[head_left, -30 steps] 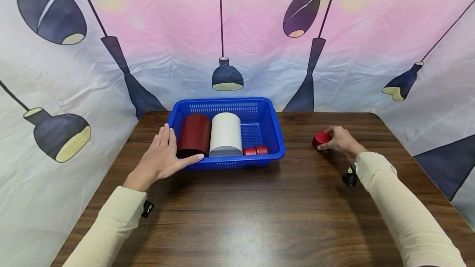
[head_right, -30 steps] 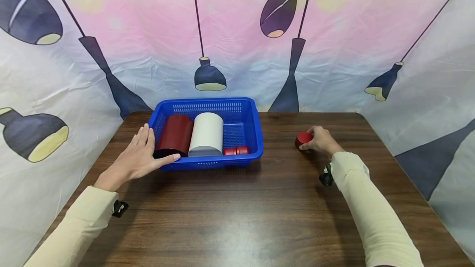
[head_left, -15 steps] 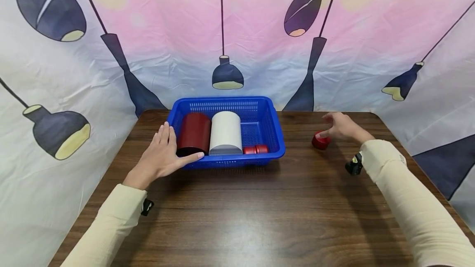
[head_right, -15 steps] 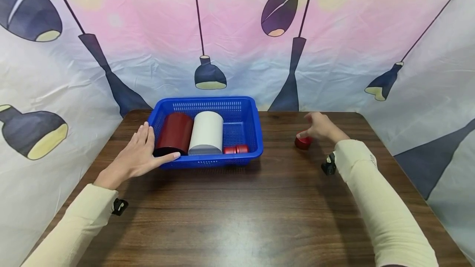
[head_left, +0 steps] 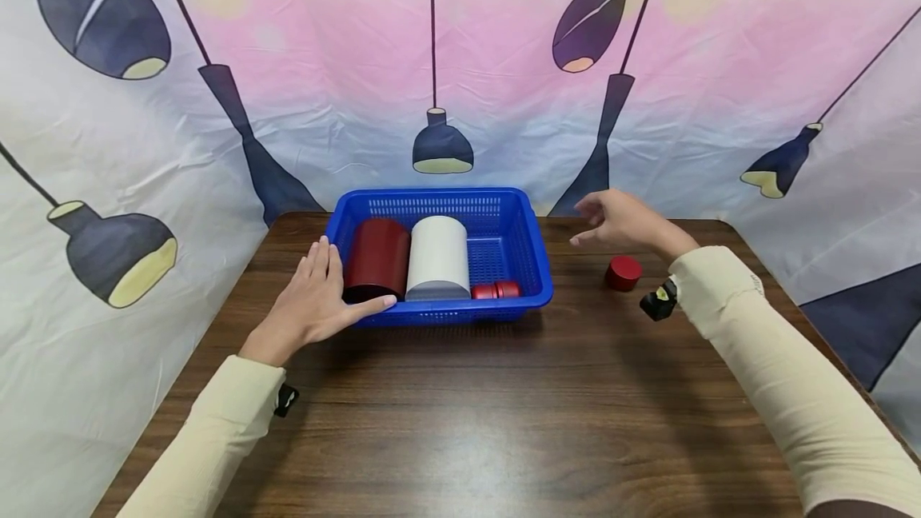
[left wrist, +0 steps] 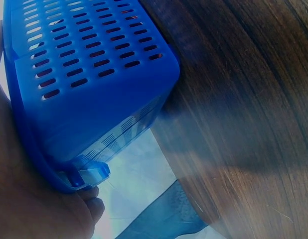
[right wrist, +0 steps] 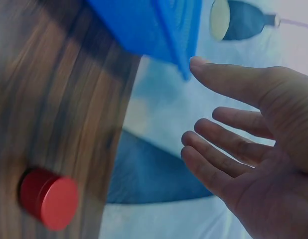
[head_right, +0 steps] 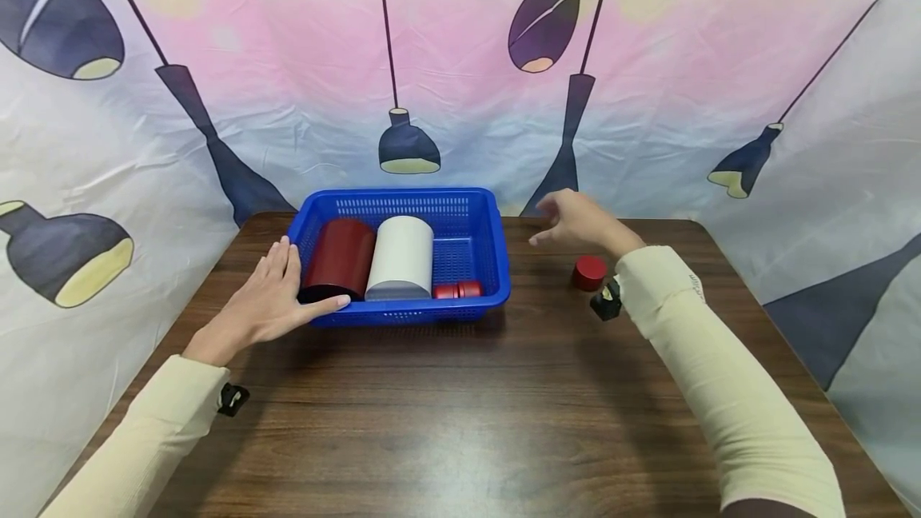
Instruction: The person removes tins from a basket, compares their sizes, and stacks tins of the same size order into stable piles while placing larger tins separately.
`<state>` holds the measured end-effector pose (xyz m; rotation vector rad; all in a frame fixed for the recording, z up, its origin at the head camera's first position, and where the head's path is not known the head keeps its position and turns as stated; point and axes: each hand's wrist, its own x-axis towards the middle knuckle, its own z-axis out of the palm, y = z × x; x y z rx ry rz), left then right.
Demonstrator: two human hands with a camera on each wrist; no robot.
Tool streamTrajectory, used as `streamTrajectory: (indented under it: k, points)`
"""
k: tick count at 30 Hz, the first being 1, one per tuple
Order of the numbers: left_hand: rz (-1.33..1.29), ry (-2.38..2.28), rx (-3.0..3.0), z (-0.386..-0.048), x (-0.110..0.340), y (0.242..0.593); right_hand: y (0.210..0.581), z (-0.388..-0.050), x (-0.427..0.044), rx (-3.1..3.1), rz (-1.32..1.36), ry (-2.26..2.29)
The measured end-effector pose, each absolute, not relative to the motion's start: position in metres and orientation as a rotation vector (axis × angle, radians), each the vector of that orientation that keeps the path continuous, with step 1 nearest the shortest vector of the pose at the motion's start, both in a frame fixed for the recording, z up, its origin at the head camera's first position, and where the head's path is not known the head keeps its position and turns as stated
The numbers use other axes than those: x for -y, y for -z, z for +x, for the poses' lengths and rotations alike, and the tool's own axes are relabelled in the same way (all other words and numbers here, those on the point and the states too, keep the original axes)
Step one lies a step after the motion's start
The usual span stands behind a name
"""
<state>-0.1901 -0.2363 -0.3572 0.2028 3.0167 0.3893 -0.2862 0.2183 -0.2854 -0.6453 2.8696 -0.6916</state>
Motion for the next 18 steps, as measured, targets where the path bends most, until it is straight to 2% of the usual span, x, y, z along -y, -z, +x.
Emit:
streamTrajectory:
  k: [18]
  points:
    - [0.201,-0.375,-3.013,-0.190,0.237,0.357,0.276,-0.280,-0.144,-2.643,-0.957,0.536]
